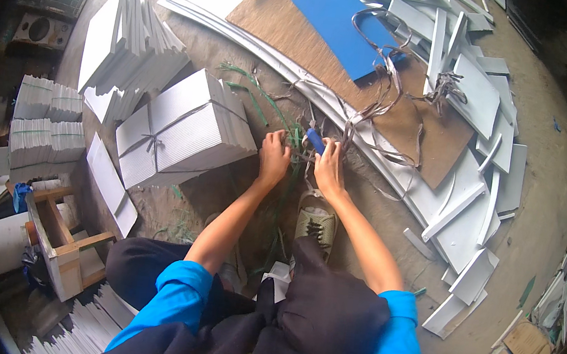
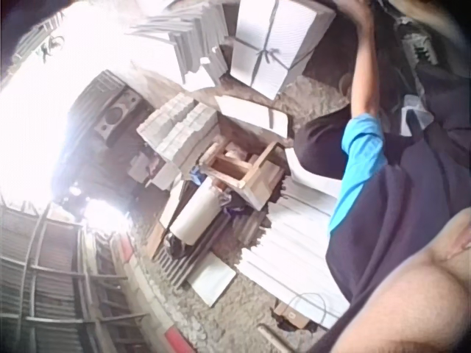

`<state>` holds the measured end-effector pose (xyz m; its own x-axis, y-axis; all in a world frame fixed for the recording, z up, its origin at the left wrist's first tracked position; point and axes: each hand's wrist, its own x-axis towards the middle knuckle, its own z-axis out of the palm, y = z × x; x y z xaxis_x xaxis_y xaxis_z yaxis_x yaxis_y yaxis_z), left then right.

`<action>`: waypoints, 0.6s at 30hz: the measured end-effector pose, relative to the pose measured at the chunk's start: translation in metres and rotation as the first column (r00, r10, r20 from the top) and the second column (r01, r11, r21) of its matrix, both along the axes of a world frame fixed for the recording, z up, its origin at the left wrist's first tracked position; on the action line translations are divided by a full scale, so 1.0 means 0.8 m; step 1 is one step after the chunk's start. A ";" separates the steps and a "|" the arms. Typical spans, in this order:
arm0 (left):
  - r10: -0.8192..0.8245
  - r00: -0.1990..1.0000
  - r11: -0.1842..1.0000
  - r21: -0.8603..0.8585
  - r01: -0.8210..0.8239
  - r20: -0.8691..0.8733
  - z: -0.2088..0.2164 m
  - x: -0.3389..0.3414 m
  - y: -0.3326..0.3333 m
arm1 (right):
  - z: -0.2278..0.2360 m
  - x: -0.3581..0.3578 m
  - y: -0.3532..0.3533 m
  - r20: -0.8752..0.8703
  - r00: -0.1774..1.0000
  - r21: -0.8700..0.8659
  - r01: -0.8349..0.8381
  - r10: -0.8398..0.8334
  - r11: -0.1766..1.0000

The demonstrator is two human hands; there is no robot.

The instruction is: The person sits on the floor and stacks white rectangular sheets into a bundle. They wrap a string around the stack, tie a knot, and use a blue plastic tool to tighten the knot. Finally, they cut the excess string and place the finished bundle on a nearby pile.

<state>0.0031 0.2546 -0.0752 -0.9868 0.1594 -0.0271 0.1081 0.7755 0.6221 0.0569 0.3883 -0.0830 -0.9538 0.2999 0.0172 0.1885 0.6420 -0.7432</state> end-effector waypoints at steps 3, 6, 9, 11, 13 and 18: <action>-0.007 0.996 0.999 0.033 0.010 -0.087 0.006 0.006 -0.009 | 0.003 0.008 0.000 0.032 0.997 0.152 -0.078 0.074 0.985; -0.039 0.993 0.994 0.094 0.050 -0.109 0.019 0.011 -0.008 | 0.011 0.011 0.002 0.039 0.991 0.216 -0.135 0.130 0.967; -0.130 0.980 0.990 0.039 0.137 -0.153 0.035 0.017 -0.011 | 0.021 0.011 -0.002 -0.064 0.984 0.268 -0.146 0.169 0.952; -0.229 0.953 0.970 0.039 0.241 -0.197 0.052 0.020 -0.016 | 0.032 0.010 -0.005 -0.082 0.976 0.277 -0.173 0.202 0.945; -0.323 0.913 0.940 0.029 0.341 -0.250 0.076 0.017 -0.026 | 0.056 0.000 -0.011 -0.120 0.961 0.290 -0.206 0.249 0.935; -0.572 0.760 0.805 -0.031 0.593 -0.309 0.204 0.002 -0.082 | 0.143 -0.039 -0.034 -0.275 0.903 0.319 -0.238 0.330 0.917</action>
